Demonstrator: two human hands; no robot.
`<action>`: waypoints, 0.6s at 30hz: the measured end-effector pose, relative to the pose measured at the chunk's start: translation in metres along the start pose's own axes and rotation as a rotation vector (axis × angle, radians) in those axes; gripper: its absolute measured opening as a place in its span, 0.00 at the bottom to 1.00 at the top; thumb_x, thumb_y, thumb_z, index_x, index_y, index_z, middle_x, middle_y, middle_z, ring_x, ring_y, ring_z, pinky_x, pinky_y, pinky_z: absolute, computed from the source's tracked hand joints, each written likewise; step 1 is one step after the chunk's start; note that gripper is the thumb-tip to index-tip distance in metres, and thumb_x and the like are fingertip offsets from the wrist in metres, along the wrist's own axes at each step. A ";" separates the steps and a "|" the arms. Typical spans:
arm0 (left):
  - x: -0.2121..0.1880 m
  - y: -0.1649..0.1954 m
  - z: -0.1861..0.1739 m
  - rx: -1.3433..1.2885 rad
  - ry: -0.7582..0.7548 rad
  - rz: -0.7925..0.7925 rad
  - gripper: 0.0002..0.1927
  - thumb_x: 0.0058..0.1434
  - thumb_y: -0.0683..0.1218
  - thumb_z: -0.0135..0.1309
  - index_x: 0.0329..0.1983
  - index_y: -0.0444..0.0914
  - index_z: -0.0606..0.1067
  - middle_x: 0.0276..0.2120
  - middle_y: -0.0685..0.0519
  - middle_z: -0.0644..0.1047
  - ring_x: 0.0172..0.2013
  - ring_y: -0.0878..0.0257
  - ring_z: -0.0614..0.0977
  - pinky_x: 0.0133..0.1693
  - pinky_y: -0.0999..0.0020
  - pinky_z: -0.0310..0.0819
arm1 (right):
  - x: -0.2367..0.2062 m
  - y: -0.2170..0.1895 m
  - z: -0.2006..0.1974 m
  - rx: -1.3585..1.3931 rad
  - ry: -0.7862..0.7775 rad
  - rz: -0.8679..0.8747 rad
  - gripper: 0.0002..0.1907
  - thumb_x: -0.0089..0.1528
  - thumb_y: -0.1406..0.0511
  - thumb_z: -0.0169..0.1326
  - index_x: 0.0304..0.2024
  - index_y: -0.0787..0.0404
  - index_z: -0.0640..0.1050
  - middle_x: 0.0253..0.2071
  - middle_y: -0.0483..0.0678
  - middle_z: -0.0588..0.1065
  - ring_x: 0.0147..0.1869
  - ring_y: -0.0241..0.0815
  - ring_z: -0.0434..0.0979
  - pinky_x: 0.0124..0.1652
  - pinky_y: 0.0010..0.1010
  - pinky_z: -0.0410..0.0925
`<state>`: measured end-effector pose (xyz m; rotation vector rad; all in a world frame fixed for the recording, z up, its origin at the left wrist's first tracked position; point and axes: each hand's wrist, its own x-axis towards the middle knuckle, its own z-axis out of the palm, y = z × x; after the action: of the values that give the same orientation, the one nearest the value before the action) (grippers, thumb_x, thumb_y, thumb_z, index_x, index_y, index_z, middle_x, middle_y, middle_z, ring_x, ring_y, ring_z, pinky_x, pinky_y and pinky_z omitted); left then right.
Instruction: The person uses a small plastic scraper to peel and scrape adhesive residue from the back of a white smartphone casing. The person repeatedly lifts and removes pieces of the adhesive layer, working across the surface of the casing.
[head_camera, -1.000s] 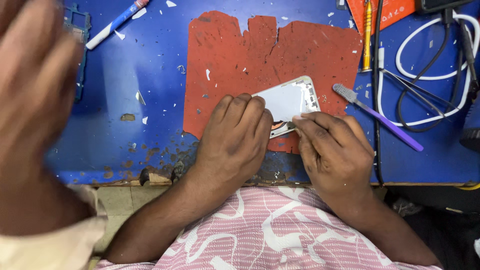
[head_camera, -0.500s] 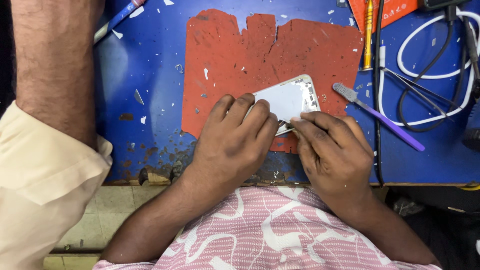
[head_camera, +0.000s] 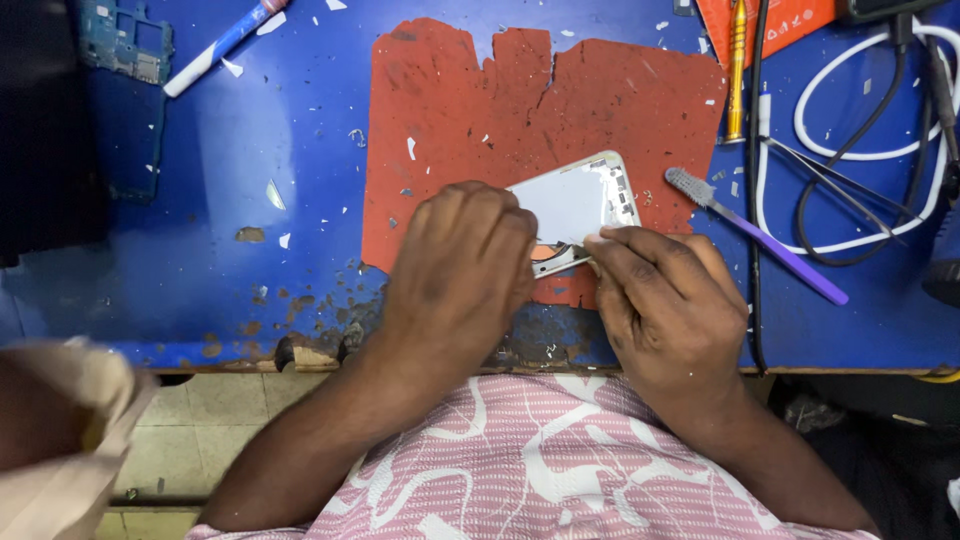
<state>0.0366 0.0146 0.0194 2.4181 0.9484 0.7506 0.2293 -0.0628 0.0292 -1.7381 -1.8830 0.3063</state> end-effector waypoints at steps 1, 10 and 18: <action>0.000 -0.001 -0.001 0.022 0.024 -0.016 0.12 0.60 0.36 0.58 0.47 0.32 0.72 0.44 0.45 0.73 0.50 0.50 0.75 0.54 0.54 0.70 | 0.001 0.002 0.001 0.011 0.003 -0.020 0.12 0.63 0.74 0.65 0.49 0.64 0.82 0.48 0.50 0.79 0.45 0.45 0.77 0.44 0.33 0.71; -0.004 -0.021 -0.030 0.251 0.189 -0.190 0.13 0.63 0.31 0.57 0.50 0.32 0.76 0.48 0.45 0.76 0.47 0.50 0.77 0.49 0.59 0.74 | -0.001 0.012 0.000 0.028 -0.024 -0.072 0.17 0.58 0.75 0.65 0.49 0.60 0.84 0.47 0.47 0.78 0.49 0.45 0.77 0.47 0.34 0.71; -0.009 -0.026 -0.033 0.408 0.173 -0.188 0.12 0.64 0.34 0.62 0.50 0.30 0.79 0.41 0.48 0.78 0.42 0.52 0.78 0.48 0.54 0.71 | 0.003 0.003 0.000 -0.008 -0.076 -0.112 0.18 0.56 0.74 0.66 0.49 0.61 0.84 0.45 0.49 0.78 0.48 0.47 0.77 0.46 0.35 0.71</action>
<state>-0.0016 0.0317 0.0269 2.5790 1.5017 0.7656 0.2319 -0.0594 0.0281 -1.6401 -2.0298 0.3267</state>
